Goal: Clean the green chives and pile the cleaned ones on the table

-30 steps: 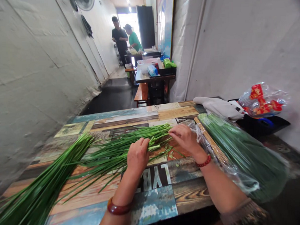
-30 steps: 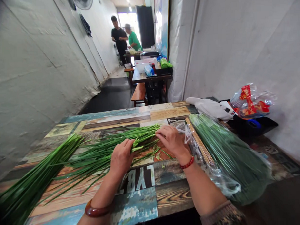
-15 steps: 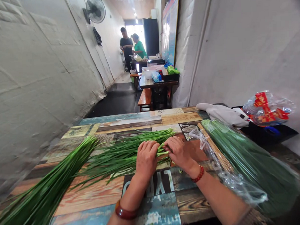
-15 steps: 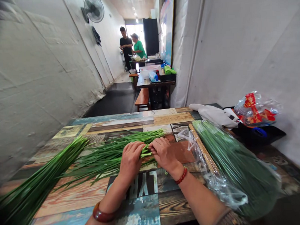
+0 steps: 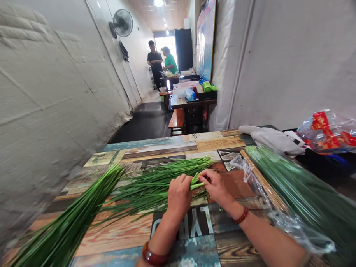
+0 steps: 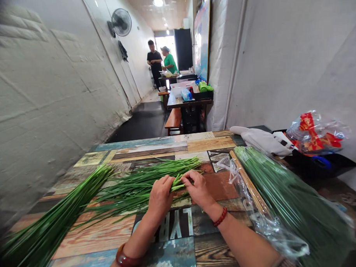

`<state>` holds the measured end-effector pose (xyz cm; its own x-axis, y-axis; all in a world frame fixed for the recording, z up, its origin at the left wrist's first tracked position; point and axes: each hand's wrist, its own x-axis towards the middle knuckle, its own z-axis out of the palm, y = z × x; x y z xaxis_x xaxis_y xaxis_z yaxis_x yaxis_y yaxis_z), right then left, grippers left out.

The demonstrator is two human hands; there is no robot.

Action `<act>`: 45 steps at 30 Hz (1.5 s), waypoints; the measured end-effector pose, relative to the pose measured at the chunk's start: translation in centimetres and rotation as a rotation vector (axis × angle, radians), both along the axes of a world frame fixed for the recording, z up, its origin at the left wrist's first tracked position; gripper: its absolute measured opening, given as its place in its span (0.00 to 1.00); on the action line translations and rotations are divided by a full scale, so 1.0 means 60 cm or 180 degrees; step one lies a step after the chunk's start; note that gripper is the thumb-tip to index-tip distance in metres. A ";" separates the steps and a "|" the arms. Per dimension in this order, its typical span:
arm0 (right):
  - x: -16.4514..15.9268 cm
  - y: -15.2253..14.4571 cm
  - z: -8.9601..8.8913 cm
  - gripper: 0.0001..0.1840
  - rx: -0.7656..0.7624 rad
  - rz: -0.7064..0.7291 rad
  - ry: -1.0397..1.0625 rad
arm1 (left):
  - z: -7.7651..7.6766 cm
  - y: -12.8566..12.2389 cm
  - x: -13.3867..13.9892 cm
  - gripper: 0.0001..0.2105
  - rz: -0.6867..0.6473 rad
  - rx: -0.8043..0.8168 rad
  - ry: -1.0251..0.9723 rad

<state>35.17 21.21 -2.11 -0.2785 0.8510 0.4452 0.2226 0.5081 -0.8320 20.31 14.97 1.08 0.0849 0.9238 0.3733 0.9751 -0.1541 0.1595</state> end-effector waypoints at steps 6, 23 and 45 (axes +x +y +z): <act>0.002 0.009 -0.009 0.15 -0.0828 0.0019 0.0488 | -0.006 -0.002 -0.001 0.11 -0.0042 0.0108 0.0133; 0.019 0.008 0.010 0.06 0.0109 0.0085 -0.0016 | -0.016 0.003 -0.011 0.10 -0.0018 -0.0079 -0.0384; 0.052 0.027 0.037 0.16 -0.0951 -0.0046 0.1085 | -0.034 0.021 -0.022 0.08 -0.0287 -0.0110 -0.1505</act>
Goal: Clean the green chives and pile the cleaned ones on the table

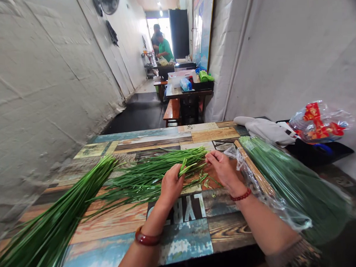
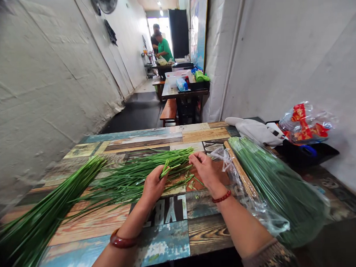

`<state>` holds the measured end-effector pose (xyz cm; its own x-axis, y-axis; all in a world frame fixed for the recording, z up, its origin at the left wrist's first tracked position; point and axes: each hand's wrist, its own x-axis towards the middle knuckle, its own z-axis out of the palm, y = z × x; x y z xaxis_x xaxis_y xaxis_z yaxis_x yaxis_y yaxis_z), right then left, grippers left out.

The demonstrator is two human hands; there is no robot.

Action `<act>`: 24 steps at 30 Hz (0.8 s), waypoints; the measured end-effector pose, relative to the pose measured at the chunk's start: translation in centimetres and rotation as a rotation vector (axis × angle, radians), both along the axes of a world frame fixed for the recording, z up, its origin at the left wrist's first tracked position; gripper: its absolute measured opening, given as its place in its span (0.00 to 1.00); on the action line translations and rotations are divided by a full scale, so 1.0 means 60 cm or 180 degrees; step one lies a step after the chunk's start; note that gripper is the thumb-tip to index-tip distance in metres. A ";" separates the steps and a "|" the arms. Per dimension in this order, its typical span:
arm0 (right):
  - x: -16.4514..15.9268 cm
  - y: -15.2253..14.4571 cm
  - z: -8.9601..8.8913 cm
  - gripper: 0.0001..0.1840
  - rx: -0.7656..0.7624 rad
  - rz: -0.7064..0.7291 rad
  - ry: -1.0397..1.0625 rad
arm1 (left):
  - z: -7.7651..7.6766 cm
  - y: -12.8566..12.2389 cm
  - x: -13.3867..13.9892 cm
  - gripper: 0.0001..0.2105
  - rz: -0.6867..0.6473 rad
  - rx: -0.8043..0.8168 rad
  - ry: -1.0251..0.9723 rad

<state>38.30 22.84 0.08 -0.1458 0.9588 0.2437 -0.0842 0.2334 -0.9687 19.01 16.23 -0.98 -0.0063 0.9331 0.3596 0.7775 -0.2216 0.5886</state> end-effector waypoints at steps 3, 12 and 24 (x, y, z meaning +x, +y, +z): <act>0.018 0.008 0.008 0.20 0.0229 0.0191 -0.0294 | 0.000 0.001 -0.002 0.09 -0.0010 0.0059 -0.0060; 0.024 0.004 0.019 0.10 0.1079 0.0586 -0.1229 | 0.005 -0.001 -0.003 0.09 -0.0110 0.0199 -0.0049; 0.015 -0.009 0.020 0.05 0.1781 0.0898 -0.2022 | 0.012 -0.002 0.000 0.07 -0.0067 0.0075 -0.0048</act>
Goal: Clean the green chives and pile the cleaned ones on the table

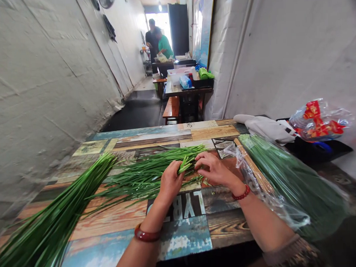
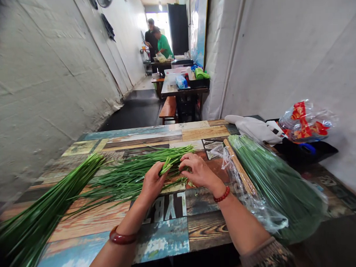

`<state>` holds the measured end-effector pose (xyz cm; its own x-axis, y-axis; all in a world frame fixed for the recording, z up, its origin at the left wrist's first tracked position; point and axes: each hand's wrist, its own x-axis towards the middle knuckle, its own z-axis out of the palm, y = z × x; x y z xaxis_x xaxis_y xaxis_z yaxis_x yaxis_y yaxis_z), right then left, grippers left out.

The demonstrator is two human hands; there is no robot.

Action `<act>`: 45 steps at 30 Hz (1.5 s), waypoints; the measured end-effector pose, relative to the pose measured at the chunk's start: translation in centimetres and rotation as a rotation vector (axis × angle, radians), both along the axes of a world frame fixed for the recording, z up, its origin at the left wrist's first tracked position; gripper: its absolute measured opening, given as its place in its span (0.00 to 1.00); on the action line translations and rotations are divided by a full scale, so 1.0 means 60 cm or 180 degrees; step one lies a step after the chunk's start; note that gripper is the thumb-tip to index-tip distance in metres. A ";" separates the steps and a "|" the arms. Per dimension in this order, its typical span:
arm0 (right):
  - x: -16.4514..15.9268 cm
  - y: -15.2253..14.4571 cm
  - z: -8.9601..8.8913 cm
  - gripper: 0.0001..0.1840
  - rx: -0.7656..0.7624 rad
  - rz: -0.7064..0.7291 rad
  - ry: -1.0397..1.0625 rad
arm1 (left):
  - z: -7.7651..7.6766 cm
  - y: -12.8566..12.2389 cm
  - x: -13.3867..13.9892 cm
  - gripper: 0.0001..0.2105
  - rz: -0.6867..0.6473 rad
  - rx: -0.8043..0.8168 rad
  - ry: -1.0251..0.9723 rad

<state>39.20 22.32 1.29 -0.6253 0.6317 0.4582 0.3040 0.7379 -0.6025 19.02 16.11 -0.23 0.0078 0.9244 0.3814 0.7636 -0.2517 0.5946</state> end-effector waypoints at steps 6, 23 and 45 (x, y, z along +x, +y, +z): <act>0.018 0.027 -0.016 0.15 -0.0067 -0.0502 0.0051 | -0.002 0.002 0.000 0.06 0.0005 0.0045 0.0034; 0.057 0.057 -0.056 0.05 0.0347 -0.1235 -0.0933 | -0.005 -0.001 -0.004 0.10 0.0042 -0.0115 -0.0134; 0.002 0.003 -0.002 0.07 -0.1283 -0.0339 0.1252 | 0.014 -0.003 0.030 0.08 -0.0094 -0.0104 -0.0485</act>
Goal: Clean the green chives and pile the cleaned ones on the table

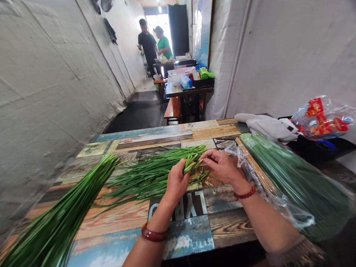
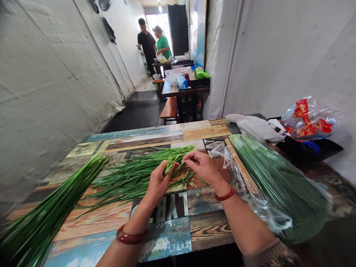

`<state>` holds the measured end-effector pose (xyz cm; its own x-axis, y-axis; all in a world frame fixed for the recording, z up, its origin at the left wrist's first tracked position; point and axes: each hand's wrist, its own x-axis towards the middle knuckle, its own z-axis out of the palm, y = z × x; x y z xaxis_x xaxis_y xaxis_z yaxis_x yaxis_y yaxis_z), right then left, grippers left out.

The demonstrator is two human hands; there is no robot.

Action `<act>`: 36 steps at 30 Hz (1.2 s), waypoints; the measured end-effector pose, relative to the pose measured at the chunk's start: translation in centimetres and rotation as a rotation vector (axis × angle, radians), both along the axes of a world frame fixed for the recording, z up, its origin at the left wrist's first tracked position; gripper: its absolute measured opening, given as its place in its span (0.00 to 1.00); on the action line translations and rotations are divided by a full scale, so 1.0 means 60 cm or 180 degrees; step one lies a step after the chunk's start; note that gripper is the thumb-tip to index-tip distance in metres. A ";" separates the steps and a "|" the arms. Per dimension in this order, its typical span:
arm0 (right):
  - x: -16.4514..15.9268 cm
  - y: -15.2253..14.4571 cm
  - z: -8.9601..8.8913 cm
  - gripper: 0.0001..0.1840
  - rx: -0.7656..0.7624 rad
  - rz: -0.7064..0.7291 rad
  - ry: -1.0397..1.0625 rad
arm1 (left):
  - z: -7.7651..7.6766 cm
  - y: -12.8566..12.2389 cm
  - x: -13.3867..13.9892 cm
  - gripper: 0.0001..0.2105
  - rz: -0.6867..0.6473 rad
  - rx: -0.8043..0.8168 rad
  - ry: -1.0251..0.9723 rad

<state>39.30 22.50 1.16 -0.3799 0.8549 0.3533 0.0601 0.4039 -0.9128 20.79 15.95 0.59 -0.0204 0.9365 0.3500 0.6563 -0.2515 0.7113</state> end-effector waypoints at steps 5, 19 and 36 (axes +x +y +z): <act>-0.014 -0.006 -0.002 0.07 0.0035 -0.0103 -0.0104 | -0.007 -0.002 0.004 0.05 -0.0110 -0.0115 -0.0015; -0.021 0.002 -0.012 0.08 -0.0523 -0.0748 0.0854 | -0.017 0.007 -0.017 0.11 0.0036 0.0146 0.0175; -0.038 -0.011 -0.022 0.15 -0.0014 0.0025 0.0532 | -0.013 0.008 -0.022 0.17 -0.0317 -0.0339 -0.0034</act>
<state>37.04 21.83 -0.16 -0.3228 0.8539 0.4083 -0.0959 0.3997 -0.9116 19.47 16.45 -0.20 0.0711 0.9659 0.2488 0.6241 -0.2377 0.7443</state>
